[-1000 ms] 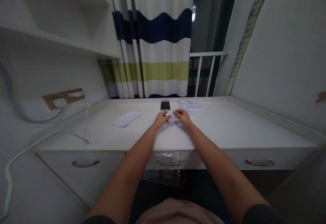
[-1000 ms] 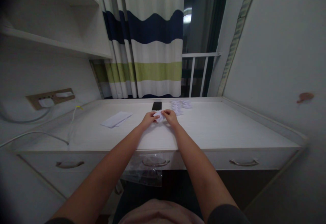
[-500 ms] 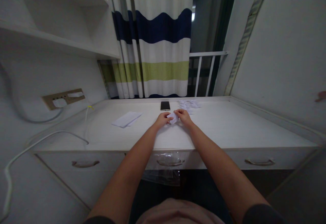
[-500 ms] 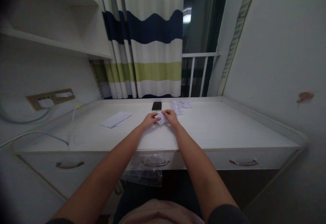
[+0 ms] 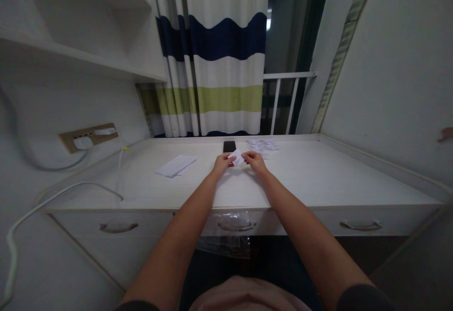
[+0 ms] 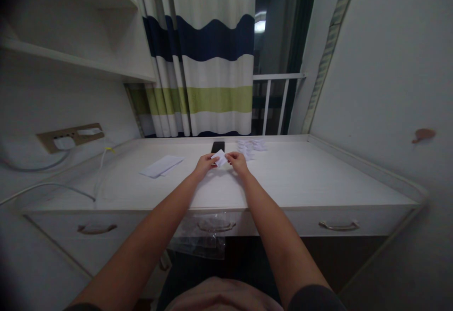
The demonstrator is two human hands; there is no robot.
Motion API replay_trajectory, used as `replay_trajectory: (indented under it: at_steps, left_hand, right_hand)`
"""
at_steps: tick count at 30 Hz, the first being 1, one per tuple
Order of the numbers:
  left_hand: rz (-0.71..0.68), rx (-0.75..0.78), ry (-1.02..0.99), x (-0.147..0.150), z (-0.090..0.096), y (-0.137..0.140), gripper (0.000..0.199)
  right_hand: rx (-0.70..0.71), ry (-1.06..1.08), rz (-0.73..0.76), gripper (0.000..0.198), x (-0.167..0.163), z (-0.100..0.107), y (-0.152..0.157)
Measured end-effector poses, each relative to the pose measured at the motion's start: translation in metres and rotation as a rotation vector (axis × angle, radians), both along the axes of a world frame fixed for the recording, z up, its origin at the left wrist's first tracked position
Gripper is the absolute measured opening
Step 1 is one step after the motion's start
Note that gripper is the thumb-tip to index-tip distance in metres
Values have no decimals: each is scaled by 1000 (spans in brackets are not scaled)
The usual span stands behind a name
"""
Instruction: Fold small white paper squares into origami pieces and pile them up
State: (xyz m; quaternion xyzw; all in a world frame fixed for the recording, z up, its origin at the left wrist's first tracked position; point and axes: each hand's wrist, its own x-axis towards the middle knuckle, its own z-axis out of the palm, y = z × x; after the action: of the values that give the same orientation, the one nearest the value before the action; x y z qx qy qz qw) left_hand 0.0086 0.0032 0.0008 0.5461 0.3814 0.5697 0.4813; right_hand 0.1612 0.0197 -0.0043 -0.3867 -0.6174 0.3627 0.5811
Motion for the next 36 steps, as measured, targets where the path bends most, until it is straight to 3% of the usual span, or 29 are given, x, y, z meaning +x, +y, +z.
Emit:
replay_trajectory:
  at_steps: [11,16,21,29,36]
  left_hand:
    - [7,-1,-47,0,-1,5,31]
    - [96,39,-12,-1,0,4,27]
    - [85,100,96,2,0,1,26]
    - [32,151,223,6,0,-4,29]
    - [97,187,303,4,-6,2,25]
  right_hand:
    - [-7,45,-31,38,1,1,-3]
    - [-97,44,-22,40,-4,-1,-5]
    - [-194,10,45,43,-8,-3,-5]
    - [-185,-2,47,33,-6,-1,-6]
    - [-141,-29,58,32,-7,-4,-6]
